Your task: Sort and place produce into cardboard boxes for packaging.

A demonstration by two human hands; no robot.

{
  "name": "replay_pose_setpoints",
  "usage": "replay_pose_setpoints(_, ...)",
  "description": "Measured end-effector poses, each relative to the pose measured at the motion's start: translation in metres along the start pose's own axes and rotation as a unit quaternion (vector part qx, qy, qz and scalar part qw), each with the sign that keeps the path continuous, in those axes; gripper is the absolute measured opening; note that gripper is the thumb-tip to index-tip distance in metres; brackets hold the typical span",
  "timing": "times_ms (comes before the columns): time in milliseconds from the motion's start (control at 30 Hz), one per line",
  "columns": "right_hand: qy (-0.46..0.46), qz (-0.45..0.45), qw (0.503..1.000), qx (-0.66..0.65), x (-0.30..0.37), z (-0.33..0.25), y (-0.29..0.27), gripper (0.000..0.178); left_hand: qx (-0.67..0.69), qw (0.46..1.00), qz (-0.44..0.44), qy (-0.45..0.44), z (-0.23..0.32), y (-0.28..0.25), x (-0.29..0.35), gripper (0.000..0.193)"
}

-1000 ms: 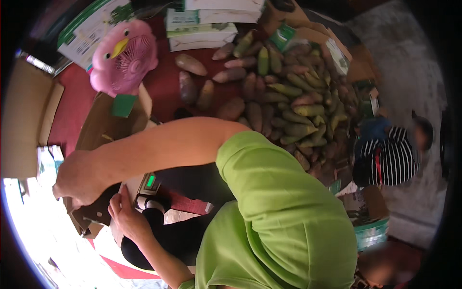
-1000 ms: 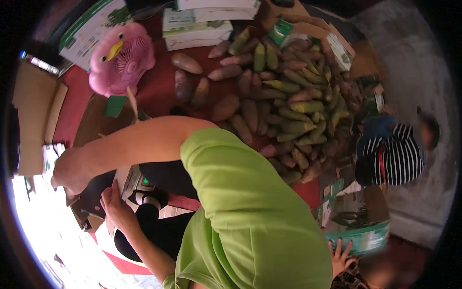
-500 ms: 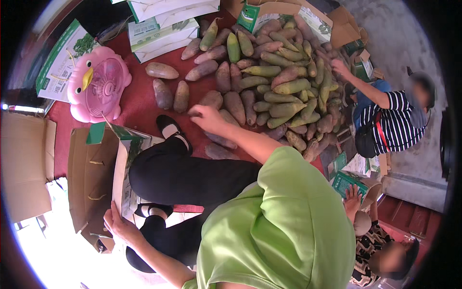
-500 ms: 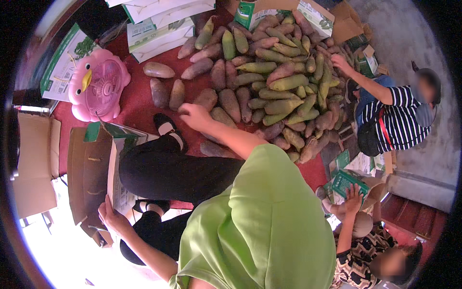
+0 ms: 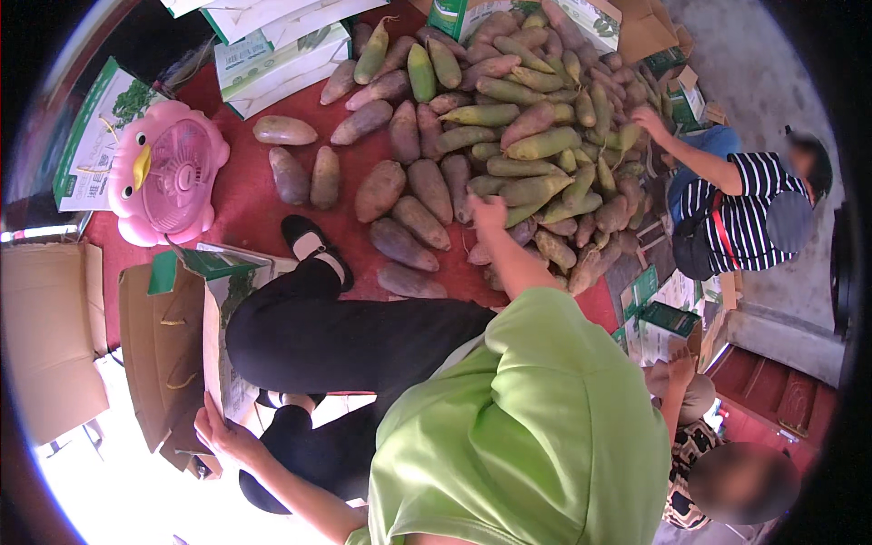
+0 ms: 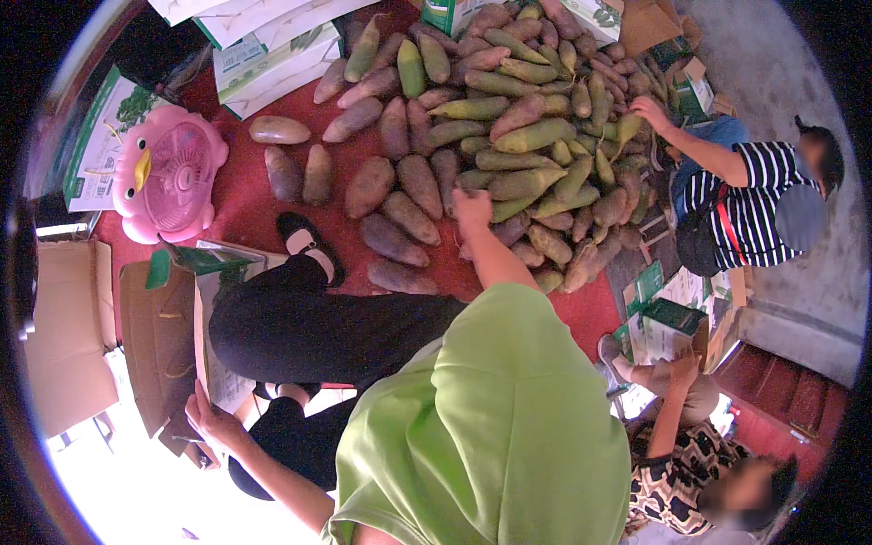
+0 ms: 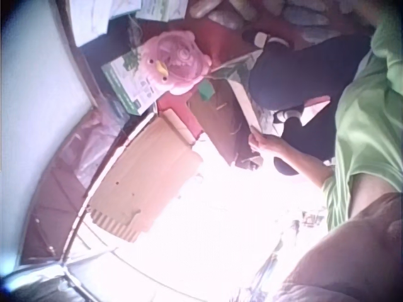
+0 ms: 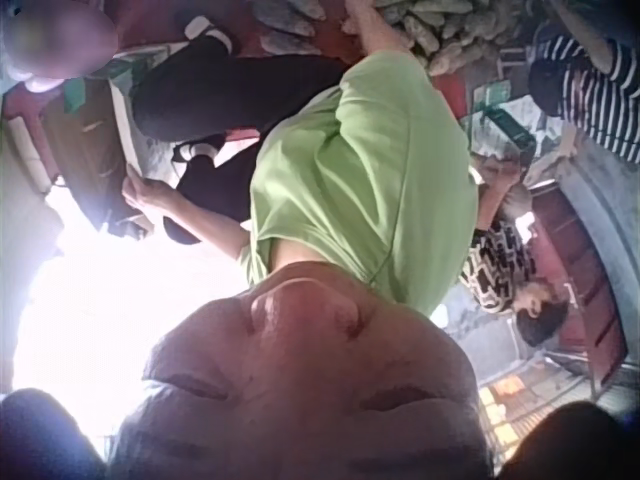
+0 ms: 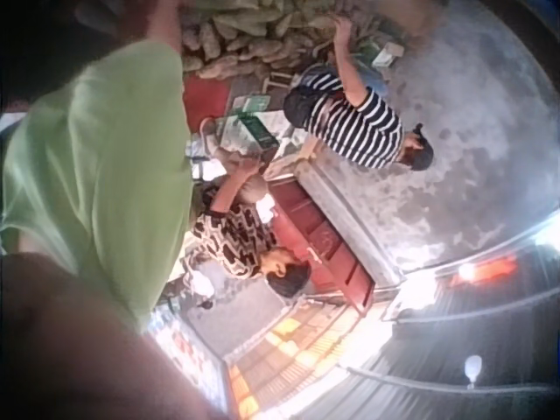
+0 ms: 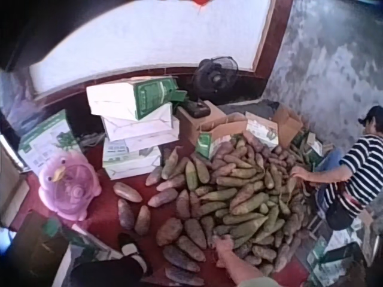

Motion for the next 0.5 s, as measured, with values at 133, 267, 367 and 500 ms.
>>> replay_pose_setpoints(133,0.137,0.194,0.961,-0.14,-0.034,0.004,-0.054,0.083,0.0,1.0,0.005,-0.009,0.005,-0.001,0.002,0.042)
replay_pose_setpoints(267,0.306,0.239,0.919,-0.066,-0.046,-0.018,-0.078,0.083,-0.026,0.999,0.01,-0.018,0.004,-0.002,0.004,0.042)
replay_pose_setpoints(367,0.326,0.224,0.91,-0.122,-0.079,0.013,-0.087,0.073,-0.026,1.0,0.015,-0.005,0.006,0.0,0.002,0.042)
replay_pose_setpoints(500,0.323,0.208,0.908,-0.168,-0.108,0.045,-0.096,0.05,-0.038,0.999,0.008,-0.009,0.015,0.001,-0.001,0.042)
Point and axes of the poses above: each hand's wrist, its own x-axis away from the middle knuckle, its own y-axis out of the palm, z = x × y, the point moved 2 cm from there along -x, towards the middle knuckle, and after that the axes turned 3 degrees about -z, right-handed, at the moved point
